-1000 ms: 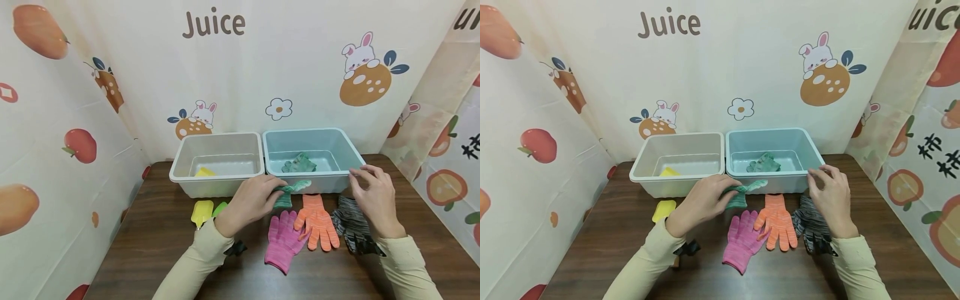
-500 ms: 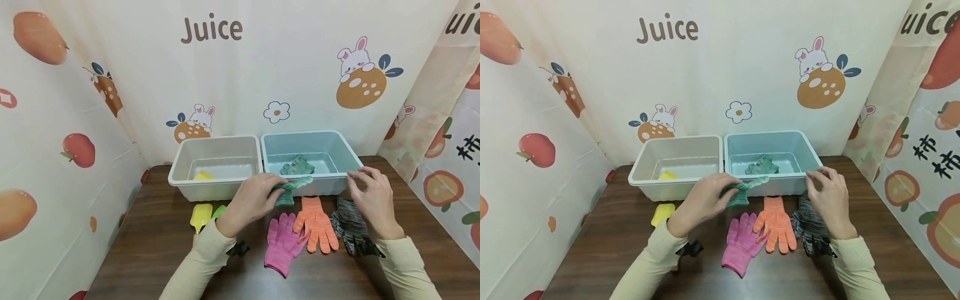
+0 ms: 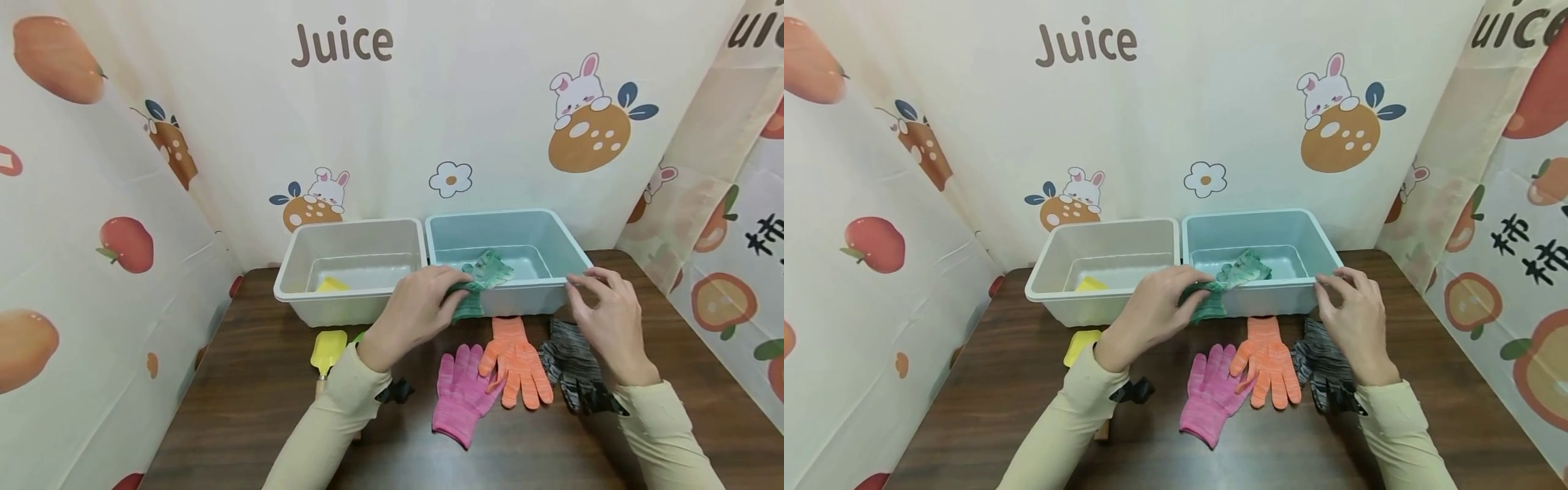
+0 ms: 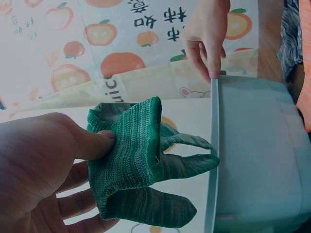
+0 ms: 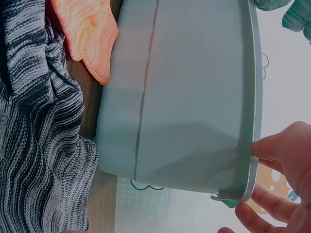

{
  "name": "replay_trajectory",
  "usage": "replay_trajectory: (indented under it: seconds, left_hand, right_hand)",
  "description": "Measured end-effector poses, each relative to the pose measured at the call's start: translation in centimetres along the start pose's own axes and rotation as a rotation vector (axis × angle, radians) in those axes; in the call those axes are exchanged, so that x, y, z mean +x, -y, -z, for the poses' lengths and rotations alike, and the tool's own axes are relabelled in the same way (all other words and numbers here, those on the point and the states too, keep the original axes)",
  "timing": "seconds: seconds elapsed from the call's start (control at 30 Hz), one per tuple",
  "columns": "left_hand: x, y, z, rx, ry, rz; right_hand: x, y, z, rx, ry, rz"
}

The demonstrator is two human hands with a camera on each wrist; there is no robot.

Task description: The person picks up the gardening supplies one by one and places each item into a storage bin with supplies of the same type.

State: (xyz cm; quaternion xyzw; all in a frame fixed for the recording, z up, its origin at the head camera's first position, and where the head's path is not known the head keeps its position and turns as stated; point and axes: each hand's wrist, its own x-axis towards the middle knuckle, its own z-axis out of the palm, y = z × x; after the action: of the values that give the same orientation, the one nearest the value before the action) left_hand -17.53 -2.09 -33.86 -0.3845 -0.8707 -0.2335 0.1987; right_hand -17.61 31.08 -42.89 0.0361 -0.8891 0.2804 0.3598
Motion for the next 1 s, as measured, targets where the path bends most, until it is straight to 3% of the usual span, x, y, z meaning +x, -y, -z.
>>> replay_trajectory:
  seconds: [0.6, 0.9, 1.0]
  left_hand:
    - [1.5, 1.2, 0.0, -0.086, -0.021, 0.05]
    - [2.4, 2.1, -0.9, -0.132, -0.198, 0.005]
    - [2.7, 2.3, -1.1, -0.134, -0.23, 0.005]
  right_hand:
    - [0.1, 0.2, 0.0, -0.005, 0.01, -0.018]
    - [-0.2, 0.3, -0.2, -0.02, 0.002, -0.019]
    - [-0.1, 0.3, -0.2, -0.018, -0.001, -0.014]
